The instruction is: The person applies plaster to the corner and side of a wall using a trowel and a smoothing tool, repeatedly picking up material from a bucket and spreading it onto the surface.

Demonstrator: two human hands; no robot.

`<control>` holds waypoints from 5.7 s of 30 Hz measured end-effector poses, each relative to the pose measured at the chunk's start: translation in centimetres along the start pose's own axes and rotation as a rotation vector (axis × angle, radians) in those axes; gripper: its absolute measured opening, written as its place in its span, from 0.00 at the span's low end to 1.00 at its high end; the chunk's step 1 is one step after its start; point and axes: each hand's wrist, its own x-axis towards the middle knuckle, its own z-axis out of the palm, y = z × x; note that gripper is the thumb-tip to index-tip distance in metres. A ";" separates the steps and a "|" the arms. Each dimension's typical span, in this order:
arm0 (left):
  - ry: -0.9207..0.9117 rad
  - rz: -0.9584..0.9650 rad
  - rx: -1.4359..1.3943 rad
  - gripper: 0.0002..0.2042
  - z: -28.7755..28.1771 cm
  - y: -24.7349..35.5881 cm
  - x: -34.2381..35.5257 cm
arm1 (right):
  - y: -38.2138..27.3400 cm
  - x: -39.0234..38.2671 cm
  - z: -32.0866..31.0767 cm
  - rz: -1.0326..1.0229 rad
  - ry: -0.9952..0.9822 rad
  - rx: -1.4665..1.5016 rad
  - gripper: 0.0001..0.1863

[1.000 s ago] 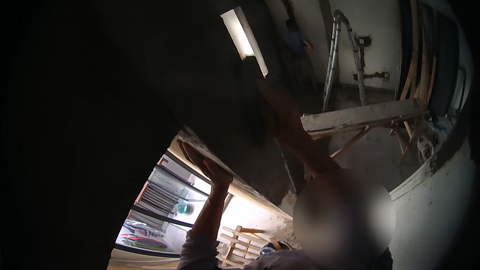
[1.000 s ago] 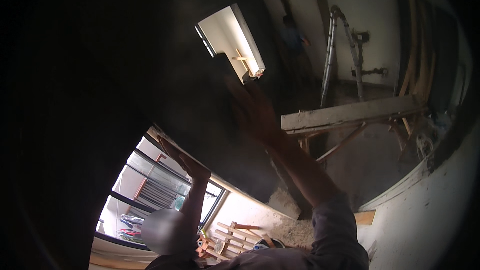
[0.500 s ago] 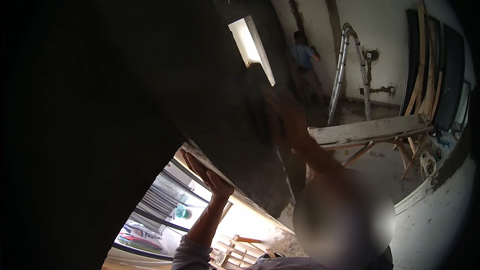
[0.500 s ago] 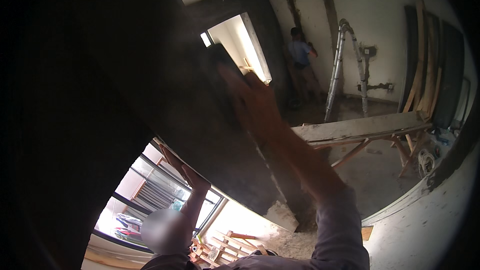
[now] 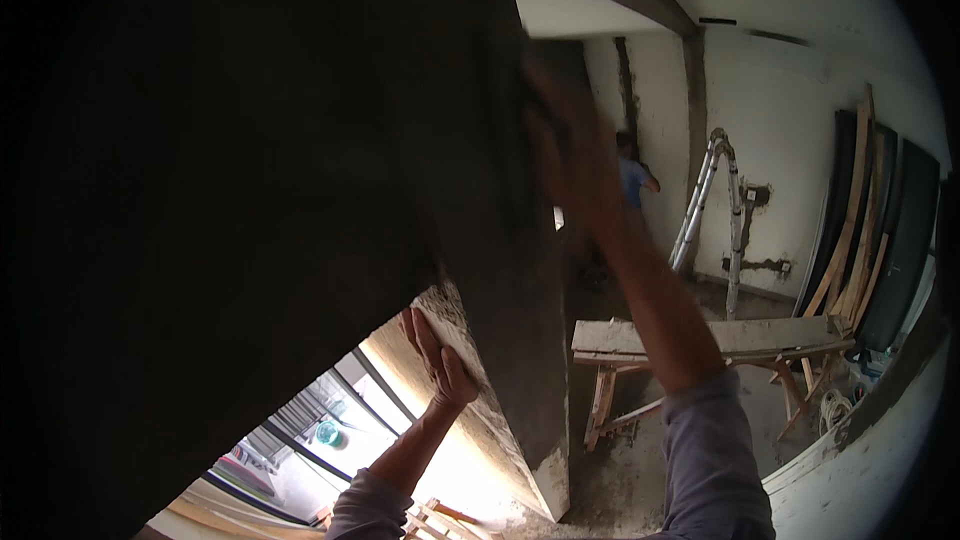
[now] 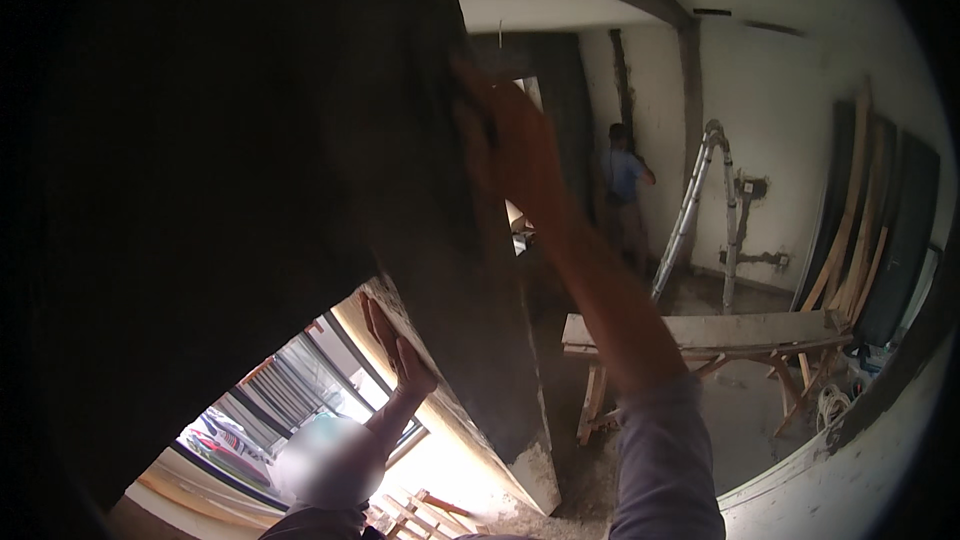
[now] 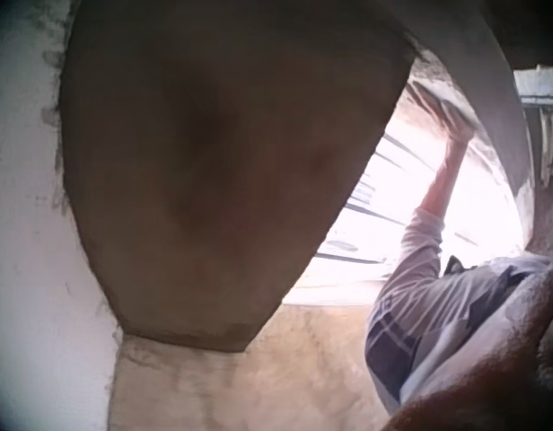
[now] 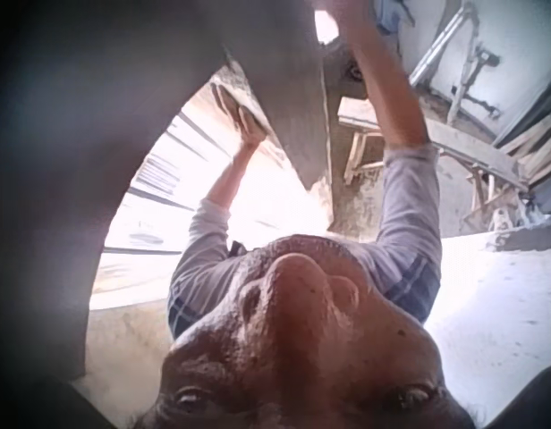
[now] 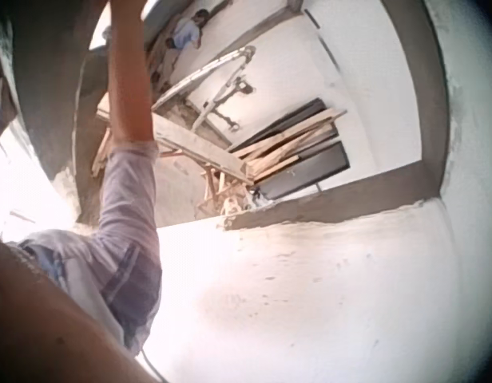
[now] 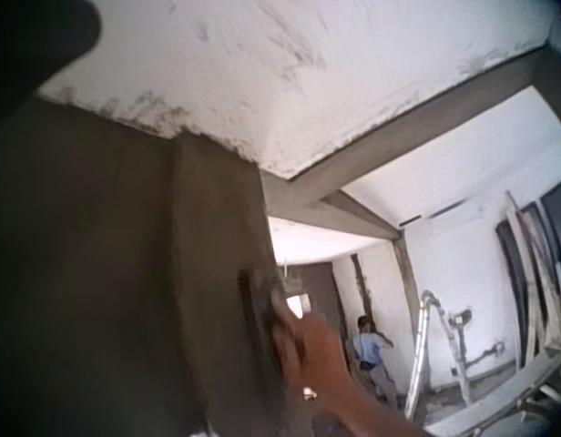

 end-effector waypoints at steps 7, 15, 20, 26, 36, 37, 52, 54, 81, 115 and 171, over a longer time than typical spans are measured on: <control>0.063 -0.184 -0.046 0.31 -0.1 -0.8 -1.1 | -4.7 -4.2 -0.7 -0.140 -0.070 0.045 0.22; 0.058 -0.145 -0.095 0.30 1.4 -0.4 -0.1 | -0.8 13.2 -0.6 -0.074 0.058 -0.010 0.21; 0.041 -0.258 -0.020 0.30 -1.4 -0.2 -1.1 | -3.8 3.1 1.0 -0.051 -0.045 0.005 0.23; 0.036 -0.204 -0.072 0.30 -0.4 -0.2 -0.4 | -4.3 7.2 -6.6 -0.131 -0.127 -0.471 0.27; -0.158 -0.253 -0.121 0.30 -3.1 0.7 -0.6 | -14.9 18.4 -7.1 -0.633 -0.161 -0.993 0.23; -0.161 -0.262 -0.133 0.31 -3.9 0.7 -2.1 | -15.3 18.5 -6.7 -0.651 -0.174 -0.992 0.23; -0.762 -1.223 -0.086 0.21 -25.7 7.1 -40.0 | -17.4 16.8 -5.7 -0.661 -0.274 -1.085 0.26; -0.861 -1.303 -0.061 0.21 -27.8 6.9 -42.5 | -17.4 17.6 -5.8 -0.530 -0.349 -1.069 0.25; -1.019 -1.452 -0.092 0.20 -36.9 7.5 -50.9 | -19.1 5.5 -5.9 -0.578 -0.644 -1.077 0.24; -0.290 -0.450 -0.331 0.33 -7.9 1.3 -1.2 | -5.6 -1.2 0.4 0.133 -0.070 -0.251 0.21; -0.063 -0.065 0.008 0.33 -1.3 0.5 -0.5 | 0.4 3.1 -0.8 0.127 -0.017 -0.211 0.21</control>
